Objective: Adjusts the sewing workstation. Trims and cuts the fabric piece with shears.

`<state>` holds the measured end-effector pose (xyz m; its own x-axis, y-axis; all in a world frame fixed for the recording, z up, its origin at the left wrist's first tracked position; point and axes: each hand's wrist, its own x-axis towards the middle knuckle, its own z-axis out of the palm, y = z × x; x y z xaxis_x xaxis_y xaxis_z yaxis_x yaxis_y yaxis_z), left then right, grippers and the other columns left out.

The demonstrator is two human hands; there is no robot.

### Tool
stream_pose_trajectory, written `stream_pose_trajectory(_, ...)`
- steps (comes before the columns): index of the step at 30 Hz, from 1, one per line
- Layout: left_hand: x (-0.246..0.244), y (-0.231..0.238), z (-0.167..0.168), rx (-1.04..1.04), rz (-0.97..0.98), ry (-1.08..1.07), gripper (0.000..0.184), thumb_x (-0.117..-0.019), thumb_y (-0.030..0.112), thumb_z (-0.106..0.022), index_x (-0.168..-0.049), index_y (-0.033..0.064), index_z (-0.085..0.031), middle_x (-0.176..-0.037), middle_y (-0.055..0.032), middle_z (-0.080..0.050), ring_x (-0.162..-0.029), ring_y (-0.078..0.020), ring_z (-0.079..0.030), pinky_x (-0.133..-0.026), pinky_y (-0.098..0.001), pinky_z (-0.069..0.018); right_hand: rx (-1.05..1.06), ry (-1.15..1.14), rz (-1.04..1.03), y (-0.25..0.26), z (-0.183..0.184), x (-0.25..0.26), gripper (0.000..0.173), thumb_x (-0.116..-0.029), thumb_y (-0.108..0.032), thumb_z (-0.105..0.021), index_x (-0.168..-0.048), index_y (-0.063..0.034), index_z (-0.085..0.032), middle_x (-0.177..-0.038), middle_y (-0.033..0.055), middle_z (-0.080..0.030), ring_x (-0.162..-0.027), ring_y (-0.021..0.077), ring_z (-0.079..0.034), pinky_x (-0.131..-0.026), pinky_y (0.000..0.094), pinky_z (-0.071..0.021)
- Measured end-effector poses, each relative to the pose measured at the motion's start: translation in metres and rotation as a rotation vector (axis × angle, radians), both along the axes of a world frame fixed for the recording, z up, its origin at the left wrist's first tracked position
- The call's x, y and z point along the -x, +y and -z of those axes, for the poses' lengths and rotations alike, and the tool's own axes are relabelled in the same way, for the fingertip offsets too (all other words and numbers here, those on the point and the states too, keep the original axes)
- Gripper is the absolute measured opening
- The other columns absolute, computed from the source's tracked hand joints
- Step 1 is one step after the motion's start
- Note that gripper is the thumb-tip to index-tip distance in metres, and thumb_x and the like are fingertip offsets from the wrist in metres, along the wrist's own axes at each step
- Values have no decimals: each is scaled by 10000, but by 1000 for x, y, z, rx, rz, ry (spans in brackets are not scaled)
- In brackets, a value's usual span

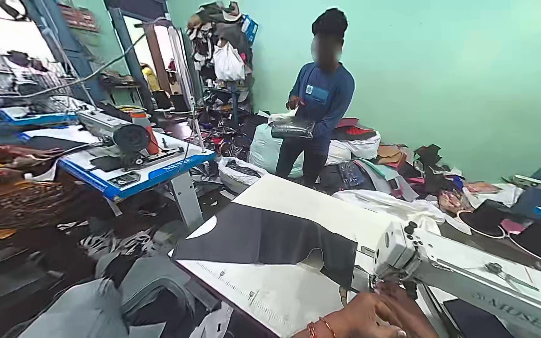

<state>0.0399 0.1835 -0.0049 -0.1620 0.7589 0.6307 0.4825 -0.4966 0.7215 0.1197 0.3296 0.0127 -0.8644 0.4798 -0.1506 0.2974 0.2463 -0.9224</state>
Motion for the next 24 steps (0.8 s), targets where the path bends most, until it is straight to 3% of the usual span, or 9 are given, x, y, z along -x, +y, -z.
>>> stream_pose_trajectory(4, 2, 8, 2, -63, 33, -137, 225, -923, 83, -671, -933, -136, -723, -936, -202, -753, -908, -180, -739, -890, -337, -585, 85, -26, 2, 10, -3, -6, 230, -988, -120, -619, -1168, 21, -631, -988, 50, -685, -866, 76, -635, -810, 304, -547)
stream_pose_trajectory(7, 7, 3, -1, -63, 26, -302, 197, -928, 50, -660, -964, -135, -718, -975, -162, -751, -922, -109, -721, -889, -287, -583, 181, -29, -47, 12, 0, -5, 149, -988, -125, -620, -1104, -31, -623, -855, -3, -657, -724, 44, -608, -663, 250, -533)
stream_pose_trajectory(9, 9, 2, -4, -51, -14, -392, 199, -938, 66, -643, -953, -117, -718, -939, -109, -736, -873, -72, -695, -849, -262, -576, 268, -21, -85, 13, -1, -8, 70, -978, -84, -614, -1040, -54, -628, -701, -34, -622, -554, 19, -537, -512, 197, -455)
stream_pose_trajectory(11, 10, 4, -4, 12, -134, -478, 228, -957, 113, -619, -901, -87, -713, -839, -70, -717, -763, -69, -676, -765, -273, -580, 308, -31, -129, 15, -2, -14, 69, -968, -65, -595, -1028, -71, -629, -677, -50, -594, -491, -7, -447, -443, 165, -356)
stream_pose_trajectory(14, 13, 2, -7, 251, -375, -550, 275, -1012, 183, -606, -973, -65, -716, -848, -110, -721, -759, -134, -690, -788, -344, -588, 317, -76, -135, 14, -5, -23, 81, -997, -63, -575, -1070, -66, -611, -707, -50, -583, -496, -6, -435, -443, 161, -345)
stream_pose_trajectory(16, 14, 0, -10, 404, -497, -436, 292, -1020, 214, -599, -1066, -47, -723, -959, -162, -721, -854, -217, -691, -857, -409, -563, 359, -63, -148, 14, -7, -30, 69, -995, -47, -557, -1041, -80, -596, -716, -54, -600, -511, -12, -468, -459, 151, -377)
stream_pose_trajectory(19, 16, -1, -16, 624, -474, -138, 295, -1019, 133, -558, -1238, 4, -709, -1181, -211, -690, -1113, -327, -667, -1034, -481, -508, 391, -53, -155, 15, -7, -38, 66, -990, -47, -559, -995, -89, -609, -716, -47, -624, -509, -9, -484, -452, 149, -374)
stream_pose_trajectory(21, 14, 2, -11, 618, -424, 49, 299, -987, 55, -552, -1226, 20, -728, -1194, -234, -688, -1179, -379, -635, -1067, -513, -475, 402, -67, -155, 14, -8, -42, 56, -995, -50, -557, -1000, -88, -598, -716, -43, -619, -492, -6, -477, -431, 150, -368)
stream_pose_trajectory(24, 12, 4, -5, 603, -371, 184, 284, -972, 52, -584, -1203, 41, -748, -1215, -229, -689, -1207, -418, -607, -1064, -572, -452, 408, -58, -165, 10, -8, -49, 61, -1008, -63, -541, -1000, -102, -587, -715, -56, -612, -494, -8, -479, -434, 152, -375)
